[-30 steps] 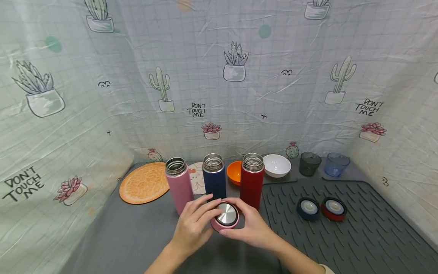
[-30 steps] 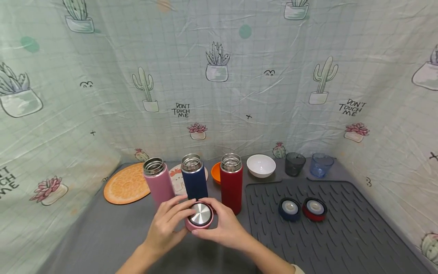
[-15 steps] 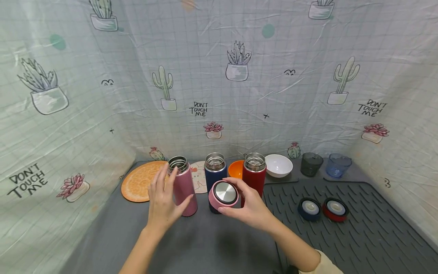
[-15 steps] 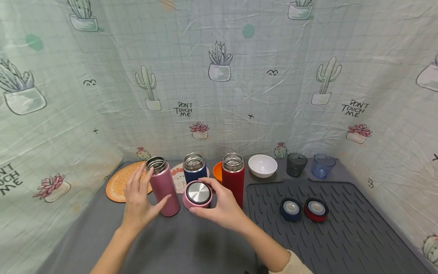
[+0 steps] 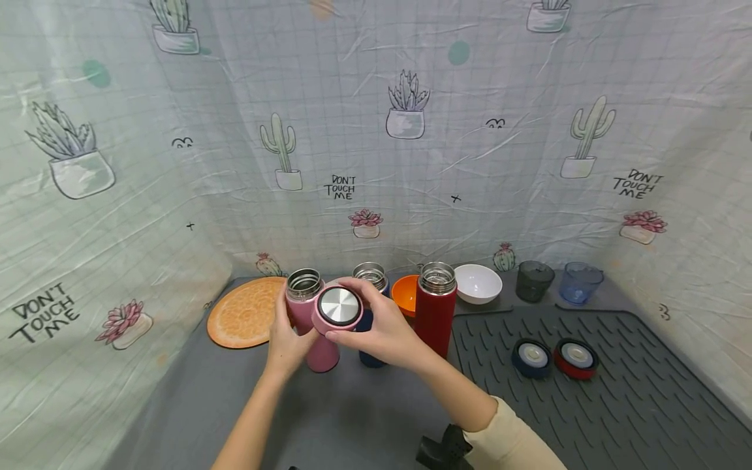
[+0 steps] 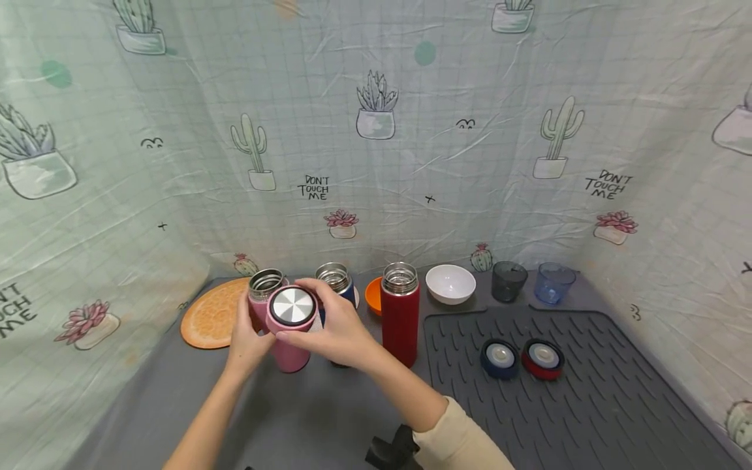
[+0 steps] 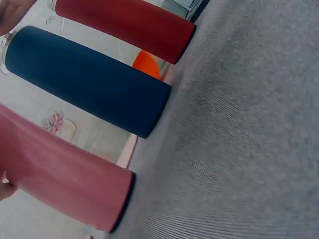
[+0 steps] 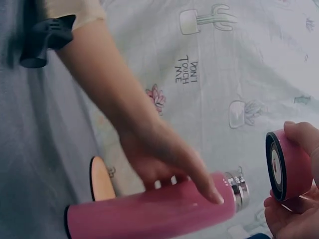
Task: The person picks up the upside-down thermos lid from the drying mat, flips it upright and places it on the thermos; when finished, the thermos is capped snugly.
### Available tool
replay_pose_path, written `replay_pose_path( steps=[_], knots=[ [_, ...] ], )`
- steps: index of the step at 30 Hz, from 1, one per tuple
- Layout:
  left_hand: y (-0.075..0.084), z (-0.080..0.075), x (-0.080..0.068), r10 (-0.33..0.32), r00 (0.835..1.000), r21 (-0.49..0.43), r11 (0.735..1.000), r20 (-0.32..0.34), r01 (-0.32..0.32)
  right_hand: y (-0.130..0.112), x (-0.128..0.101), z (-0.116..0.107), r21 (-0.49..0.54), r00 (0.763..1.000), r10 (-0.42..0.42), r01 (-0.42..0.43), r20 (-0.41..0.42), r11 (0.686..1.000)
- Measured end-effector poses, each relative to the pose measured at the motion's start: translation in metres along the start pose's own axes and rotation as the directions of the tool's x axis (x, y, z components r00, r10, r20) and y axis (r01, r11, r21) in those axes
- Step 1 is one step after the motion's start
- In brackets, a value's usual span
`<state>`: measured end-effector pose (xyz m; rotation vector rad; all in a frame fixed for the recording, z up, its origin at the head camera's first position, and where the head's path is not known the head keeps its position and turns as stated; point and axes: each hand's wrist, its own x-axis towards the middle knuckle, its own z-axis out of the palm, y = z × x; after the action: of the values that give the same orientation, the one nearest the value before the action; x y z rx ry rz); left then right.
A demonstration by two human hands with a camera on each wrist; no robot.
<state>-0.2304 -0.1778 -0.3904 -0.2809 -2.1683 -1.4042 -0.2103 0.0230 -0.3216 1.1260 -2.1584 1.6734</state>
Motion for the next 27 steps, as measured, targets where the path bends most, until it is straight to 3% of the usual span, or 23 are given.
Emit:
replay_pose_path(
  steps=[2, 6, 13, 16, 23, 27],
  knots=[
    [-0.001, 0.000, -0.001, -0.035, 0.999, -0.057, 0.998, 0.016, 0.035, 0.003, 0.009, 0.006, -0.004, 1.000, -0.030, 0.030, 0.005, 1.000],
    [0.006, -0.003, -0.003, -0.017, 1.000, -0.114, 0.993, 0.024, 0.019, 0.004, 0.026, 0.019, -0.044, 0.998, -0.061, 0.060, -0.016, 0.997],
    [0.010, -0.007, -0.005, -0.064, 0.997, -0.167, 0.983, 0.046, 0.071, 0.007, 0.052, 0.037, -0.237, 0.991, -0.121, 0.106, -0.049, 0.966],
    [0.008, -0.009, -0.004, -0.080, 0.995, -0.169, 0.982, 0.059, 0.089, 0.012, 0.060, 0.043, -0.269, 0.991, -0.124, 0.105, -0.057, 0.958],
    [0.006, -0.008, -0.003, -0.087, 0.990, -0.235, 0.966, 0.112, 0.112, 0.024, 0.069, 0.050, -0.146, 0.996, -0.010, -0.004, -0.092, 0.989],
    [0.005, -0.007, -0.003, -0.087, 0.989, -0.254, 0.960, 0.117, 0.114, 0.013, 0.068, 0.050, -0.053, 0.995, 0.018, -0.023, -0.095, 0.998]
  ],
)
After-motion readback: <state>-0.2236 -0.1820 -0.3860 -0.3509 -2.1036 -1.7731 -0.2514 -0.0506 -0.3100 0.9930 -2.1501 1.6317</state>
